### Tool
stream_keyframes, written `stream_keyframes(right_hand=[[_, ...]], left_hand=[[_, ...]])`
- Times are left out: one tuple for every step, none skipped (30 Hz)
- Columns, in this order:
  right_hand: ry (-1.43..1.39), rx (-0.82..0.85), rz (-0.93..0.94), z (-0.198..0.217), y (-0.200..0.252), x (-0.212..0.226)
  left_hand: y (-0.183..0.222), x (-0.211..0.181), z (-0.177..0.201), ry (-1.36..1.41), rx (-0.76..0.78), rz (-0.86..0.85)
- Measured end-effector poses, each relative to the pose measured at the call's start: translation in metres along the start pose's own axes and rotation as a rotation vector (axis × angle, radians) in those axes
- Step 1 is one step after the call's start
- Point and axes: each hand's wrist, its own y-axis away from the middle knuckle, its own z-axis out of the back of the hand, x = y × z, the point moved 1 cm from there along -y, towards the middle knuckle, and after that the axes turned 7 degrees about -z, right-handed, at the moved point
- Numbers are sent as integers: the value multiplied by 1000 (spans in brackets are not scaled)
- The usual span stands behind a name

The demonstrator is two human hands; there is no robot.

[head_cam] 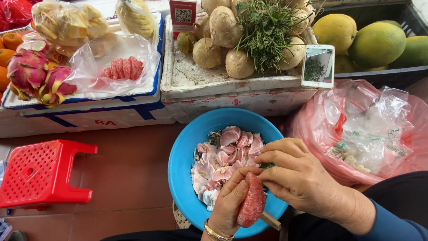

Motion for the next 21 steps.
stream_keyframes(right_hand=[[8,-19,19,0,0,2],[14,-38,40,-1,-1,3],[15,-39,41,-3,1,3],[-3,-45,23,-6,2,2],[-21,-51,5,-8,4,1],[-24,-49,9,-7,7,0],[-138,-6,-76,-6,10,-1],[-254,40,-160,-6,12,-3],[-258,43,-155,1,14,-2],[-382,60,-231,7,15,-2],[-506,78,-309,13,15,-3],[-511,83,-298,19,23,-6],[-746,55,-522,24,31,-12],[-973,23,-747,30,38,-18],[-975,32,-733,1,41,-27],[-1204,60,-988,-28,43,-37],[-1431,94,-1247,-56,45,-46],[-1418,110,-1219,-114,87,-75],[-667,356,-844,-156,135,-101],[75,486,-393,-191,167,-137],[91,462,-341,-181,142,-154]], left_hand=[[0,0,0,15,7,-8],[0,-1,-1,29,13,-17],[0,1,0,29,14,-19],[0,3,1,61,-5,-14],[-1,5,3,92,-23,-10],[-1,4,1,93,-26,-14],[-1,3,1,128,-32,-29],[-1,1,0,163,-40,-45],[-2,0,2,163,-44,-51],[-4,-2,5,191,-102,-67],[-5,-3,8,220,-161,-84],[-6,-4,8,219,-165,-95],[-7,-6,7,217,-180,-115],[-9,-7,7,216,-192,-137],[-10,-6,10,215,-194,-152],[-12,-4,13,176,-228,-172],[-13,-4,15,137,-263,-191],[-12,5,12,143,-254,-223],[-11,13,10,171,-392,-209],[-21,9,13,193,-520,-217],[-34,2,16,193,-500,-273]])
